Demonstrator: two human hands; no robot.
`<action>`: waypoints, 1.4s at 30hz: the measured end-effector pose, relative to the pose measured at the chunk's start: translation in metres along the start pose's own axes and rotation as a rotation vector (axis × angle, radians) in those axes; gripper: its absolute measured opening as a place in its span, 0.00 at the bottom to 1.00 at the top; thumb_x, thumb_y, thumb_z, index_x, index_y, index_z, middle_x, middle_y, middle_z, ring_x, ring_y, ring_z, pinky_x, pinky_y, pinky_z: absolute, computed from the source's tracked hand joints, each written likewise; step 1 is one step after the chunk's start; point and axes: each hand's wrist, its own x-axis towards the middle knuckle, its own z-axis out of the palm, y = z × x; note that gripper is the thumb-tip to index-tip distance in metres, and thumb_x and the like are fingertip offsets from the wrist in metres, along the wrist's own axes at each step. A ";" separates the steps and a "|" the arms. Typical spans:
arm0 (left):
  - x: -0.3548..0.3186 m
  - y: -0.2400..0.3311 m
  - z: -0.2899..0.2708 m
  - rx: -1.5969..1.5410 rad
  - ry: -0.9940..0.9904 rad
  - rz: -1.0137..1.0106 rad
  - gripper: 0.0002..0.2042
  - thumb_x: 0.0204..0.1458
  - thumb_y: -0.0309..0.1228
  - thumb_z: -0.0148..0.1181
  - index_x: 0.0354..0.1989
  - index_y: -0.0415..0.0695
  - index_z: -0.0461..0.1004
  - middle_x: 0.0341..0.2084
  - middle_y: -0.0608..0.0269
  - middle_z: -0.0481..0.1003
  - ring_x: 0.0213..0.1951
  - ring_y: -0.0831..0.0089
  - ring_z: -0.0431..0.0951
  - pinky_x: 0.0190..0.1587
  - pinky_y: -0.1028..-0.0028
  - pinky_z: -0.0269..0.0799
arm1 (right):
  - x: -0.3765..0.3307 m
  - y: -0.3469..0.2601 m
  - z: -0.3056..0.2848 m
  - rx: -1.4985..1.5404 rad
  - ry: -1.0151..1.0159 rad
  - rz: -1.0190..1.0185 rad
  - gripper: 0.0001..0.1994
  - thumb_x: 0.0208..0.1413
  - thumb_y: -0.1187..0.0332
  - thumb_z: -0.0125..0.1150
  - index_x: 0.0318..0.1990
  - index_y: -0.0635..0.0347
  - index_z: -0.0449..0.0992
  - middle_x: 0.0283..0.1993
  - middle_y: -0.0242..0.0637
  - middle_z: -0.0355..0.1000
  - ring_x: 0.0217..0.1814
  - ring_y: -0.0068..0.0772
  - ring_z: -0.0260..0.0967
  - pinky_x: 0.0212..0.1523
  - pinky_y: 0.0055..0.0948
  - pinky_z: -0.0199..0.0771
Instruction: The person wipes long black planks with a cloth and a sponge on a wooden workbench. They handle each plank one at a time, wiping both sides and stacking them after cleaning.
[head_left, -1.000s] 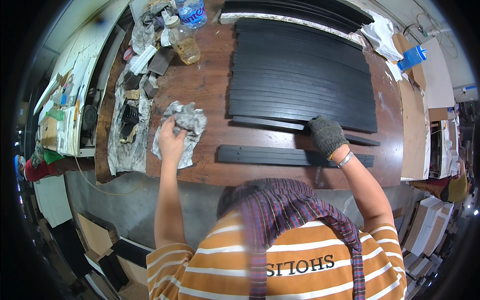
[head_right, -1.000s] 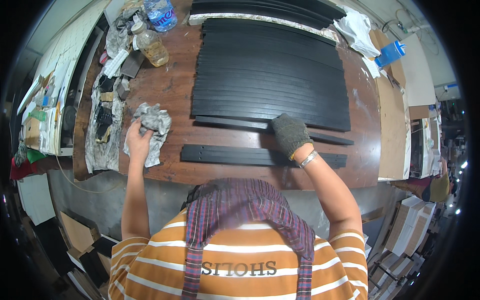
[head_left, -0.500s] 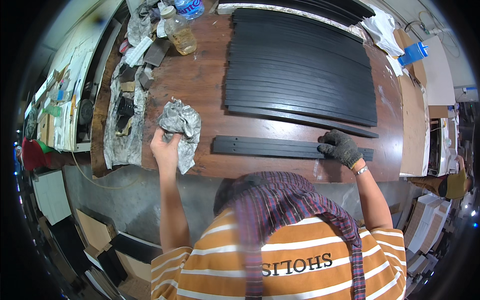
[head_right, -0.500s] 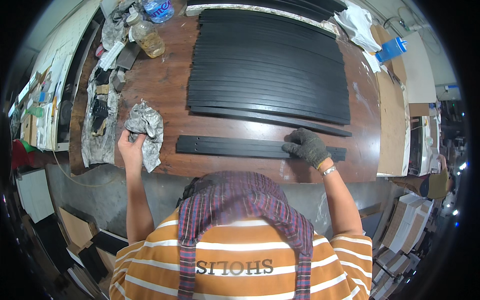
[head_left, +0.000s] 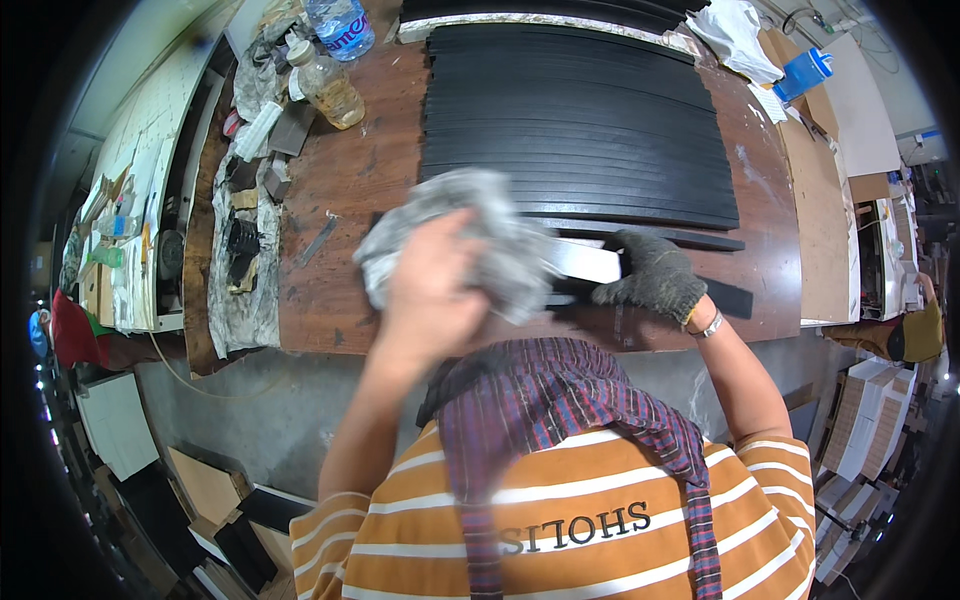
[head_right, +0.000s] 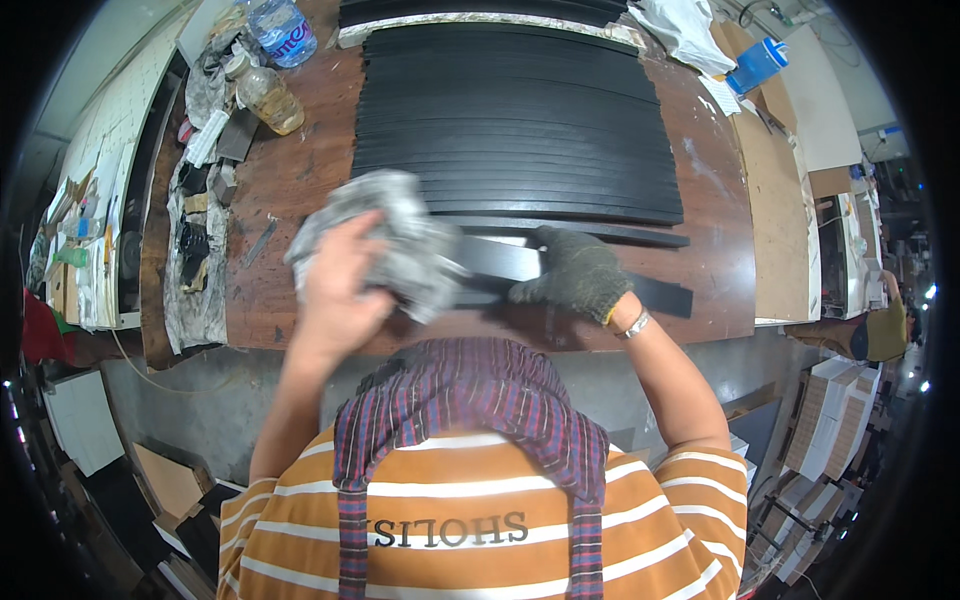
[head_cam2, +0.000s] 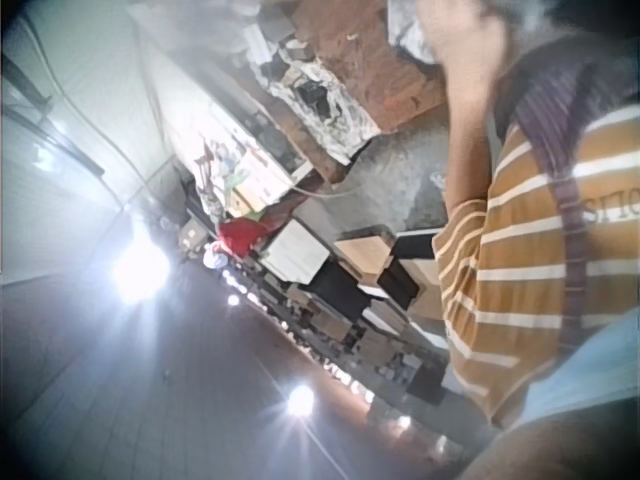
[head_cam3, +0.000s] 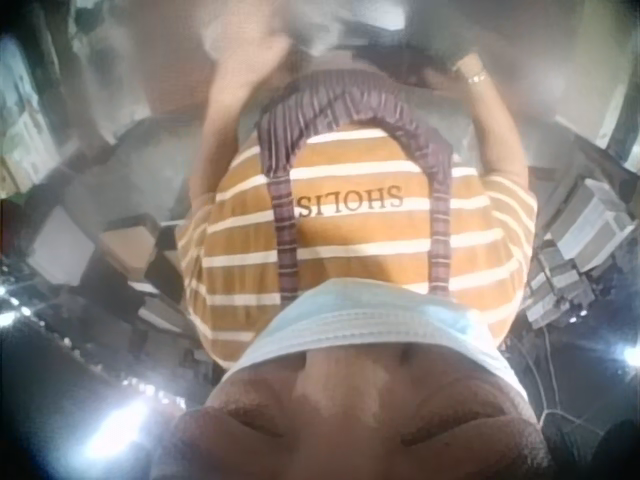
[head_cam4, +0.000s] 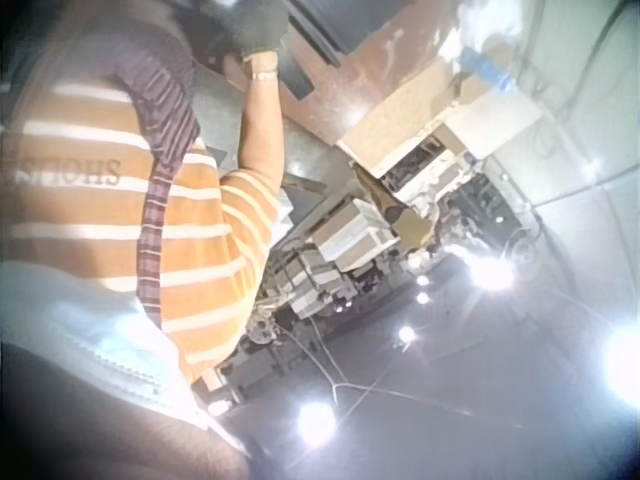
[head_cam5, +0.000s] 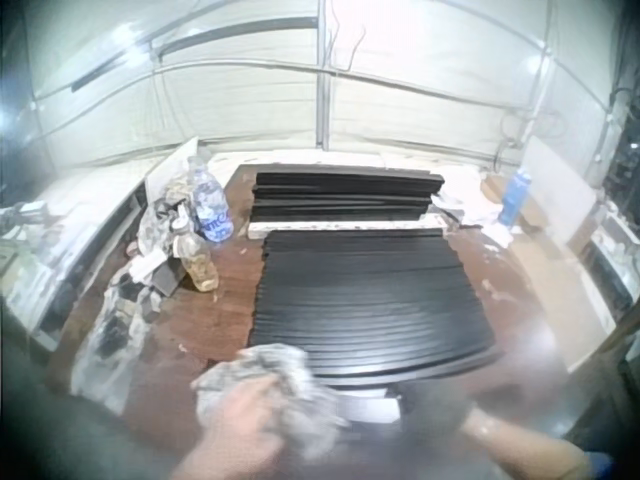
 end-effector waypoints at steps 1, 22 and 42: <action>0.007 0.023 0.019 0.116 -0.132 0.109 0.26 0.36 0.24 0.65 0.50 0.43 0.74 0.58 0.53 0.72 0.59 0.55 0.71 0.62 0.53 0.63 | 0.003 -0.011 0.006 0.004 0.036 -0.122 0.32 0.39 0.49 0.76 0.51 0.59 0.79 0.43 0.50 0.79 0.47 0.51 0.77 0.50 0.43 0.75; 0.044 0.033 0.016 0.175 -0.278 0.534 0.21 0.48 0.22 0.57 0.49 0.60 0.81 0.57 0.61 0.76 0.58 0.57 0.75 0.61 0.50 0.68 | -0.063 -0.042 0.013 0.137 0.222 0.060 0.22 0.41 0.57 0.72 0.44 0.60 0.80 0.35 0.49 0.78 0.38 0.55 0.77 0.42 0.43 0.77; 0.020 -0.097 -0.014 -0.442 0.296 -0.346 0.20 0.50 0.19 0.64 0.54 0.38 0.74 0.51 0.57 0.76 0.52 0.67 0.77 0.57 0.68 0.74 | -0.120 -0.052 0.044 0.076 0.139 0.144 0.24 0.43 0.48 0.73 0.41 0.55 0.80 0.34 0.44 0.78 0.37 0.50 0.78 0.39 0.41 0.76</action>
